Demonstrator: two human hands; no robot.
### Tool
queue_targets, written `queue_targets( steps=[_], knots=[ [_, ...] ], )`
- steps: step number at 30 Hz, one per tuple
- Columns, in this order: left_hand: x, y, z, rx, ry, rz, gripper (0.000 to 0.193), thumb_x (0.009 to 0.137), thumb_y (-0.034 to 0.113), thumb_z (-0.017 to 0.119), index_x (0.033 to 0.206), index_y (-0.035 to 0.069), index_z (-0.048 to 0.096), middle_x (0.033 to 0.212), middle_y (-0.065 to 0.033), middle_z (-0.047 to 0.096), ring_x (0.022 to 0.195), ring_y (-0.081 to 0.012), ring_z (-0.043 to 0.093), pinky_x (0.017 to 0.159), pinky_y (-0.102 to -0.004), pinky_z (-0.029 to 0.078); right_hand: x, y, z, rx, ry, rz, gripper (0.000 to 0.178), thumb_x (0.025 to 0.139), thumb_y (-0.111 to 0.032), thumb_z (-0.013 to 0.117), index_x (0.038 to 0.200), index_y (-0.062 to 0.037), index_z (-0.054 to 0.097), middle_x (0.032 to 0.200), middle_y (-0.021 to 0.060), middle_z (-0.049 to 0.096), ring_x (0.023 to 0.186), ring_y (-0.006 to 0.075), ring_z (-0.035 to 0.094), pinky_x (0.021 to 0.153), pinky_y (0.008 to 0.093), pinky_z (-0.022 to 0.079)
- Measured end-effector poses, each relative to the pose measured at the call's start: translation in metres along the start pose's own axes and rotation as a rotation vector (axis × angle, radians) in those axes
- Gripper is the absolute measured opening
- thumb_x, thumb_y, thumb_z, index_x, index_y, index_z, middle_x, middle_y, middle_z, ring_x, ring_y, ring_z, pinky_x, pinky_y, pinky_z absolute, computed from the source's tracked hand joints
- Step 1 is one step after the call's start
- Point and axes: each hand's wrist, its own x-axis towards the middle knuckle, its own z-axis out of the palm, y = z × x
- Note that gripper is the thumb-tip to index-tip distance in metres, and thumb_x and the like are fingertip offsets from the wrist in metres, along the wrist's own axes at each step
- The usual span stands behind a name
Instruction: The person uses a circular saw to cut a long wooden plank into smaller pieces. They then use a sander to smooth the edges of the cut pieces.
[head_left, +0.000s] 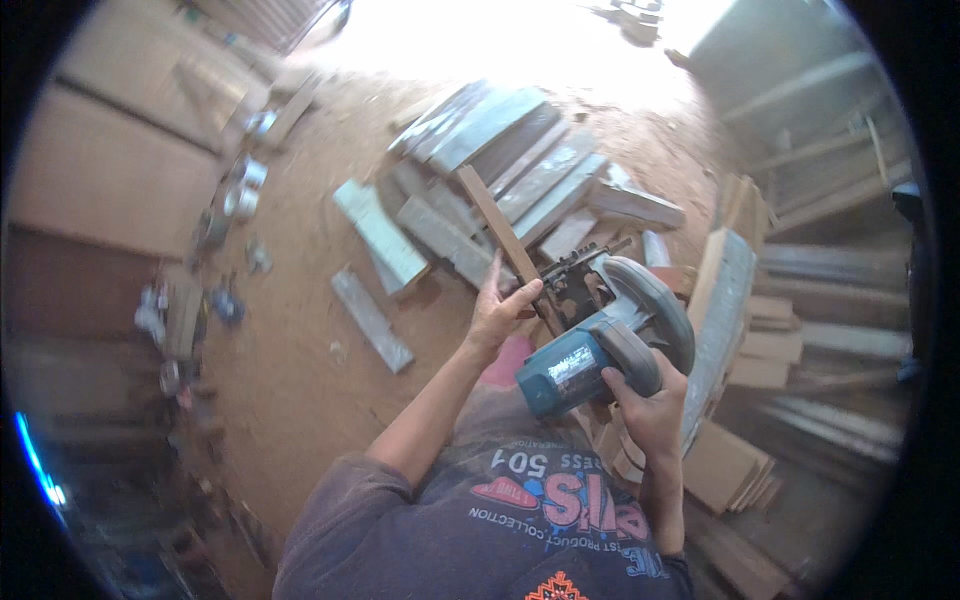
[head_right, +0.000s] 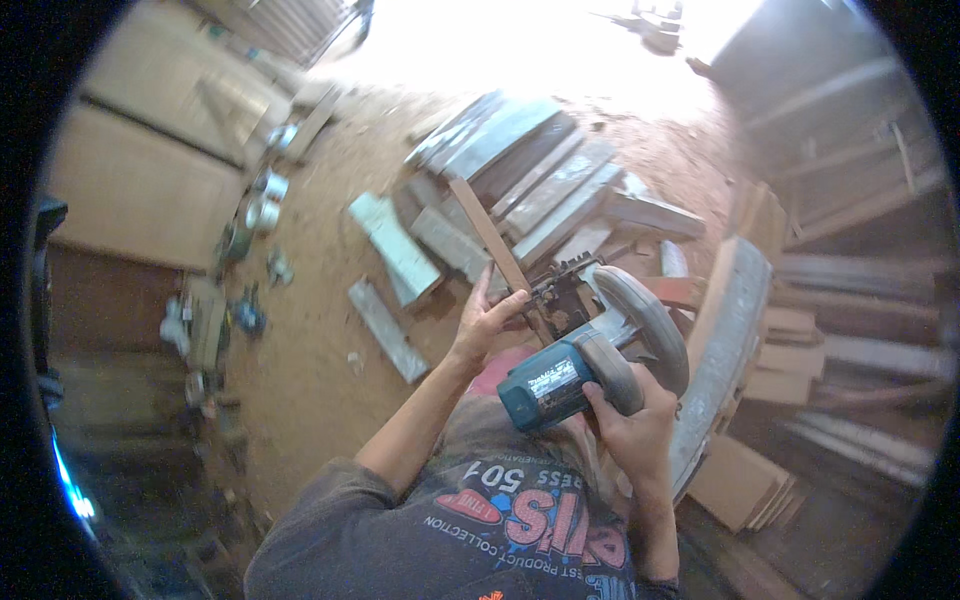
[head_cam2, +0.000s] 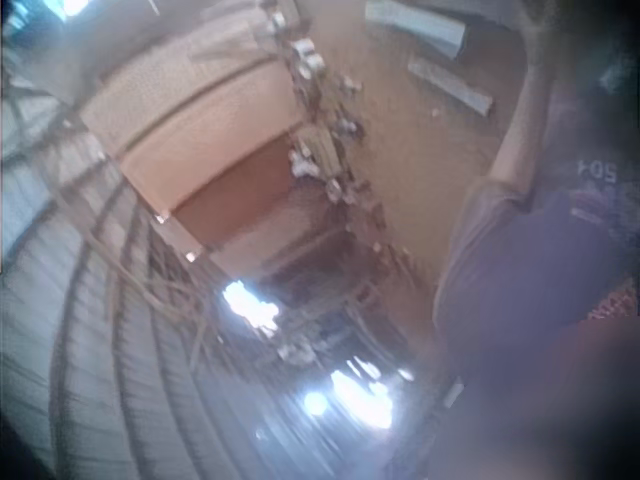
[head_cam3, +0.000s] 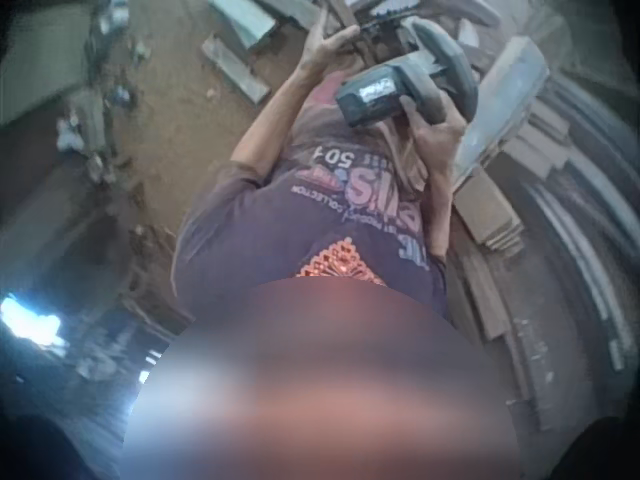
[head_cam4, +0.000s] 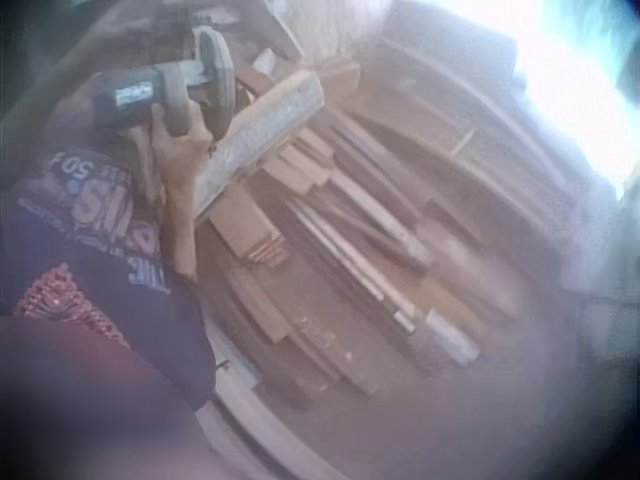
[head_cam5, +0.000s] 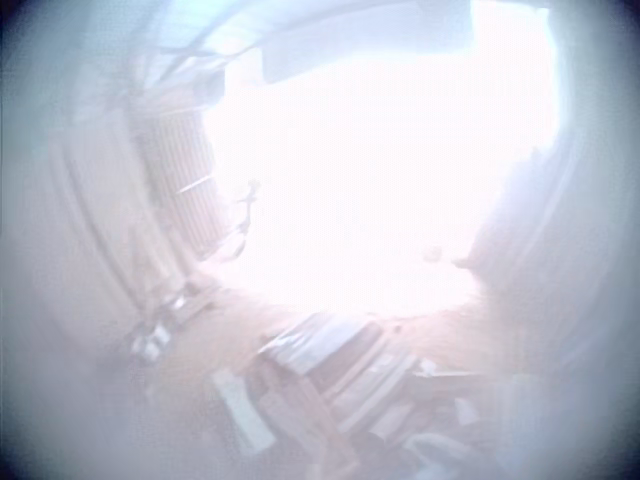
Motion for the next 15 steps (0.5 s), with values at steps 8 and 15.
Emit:
queue_targets(
  steps=[8, 15],
  knots=[
    [-0.104, -0.114, -0.132, -0.042, 0.329, -0.200, 0.108, 0.102, 0.036, 0.079, 0.176, 0.005, 0.007, 0.143, -0.0182, 0.068, 0.119, -0.0256, 0.072, 0.091, -0.0402, 0.060, -0.037, 0.020, 0.097, -0.077, -0.391, 0.060, 0.030, 0.089, -0.010, 0.087, 0.115, 0.0017, 0.077, 0.092, 0.0130, 0.080, 0.085, 0.0144, 0.074, 0.081, 0.0328, 0.057],
    [-0.220, -0.226, -0.282, -0.024, 0.741, -0.346, 0.104, 0.101, 0.034, 0.081, 0.176, 0.009, 0.014, 0.138, -0.0153, 0.071, 0.110, -0.0243, 0.073, 0.087, -0.0430, 0.061, -0.065, 0.043, 0.195, -0.308, -0.576, 0.039, 0.033, 0.087, -0.021, 0.090, 0.111, -0.0013, 0.078, 0.096, 0.0217, 0.080, 0.090, 0.0345, 0.080, 0.083, 0.0421, 0.060]
  ],
)
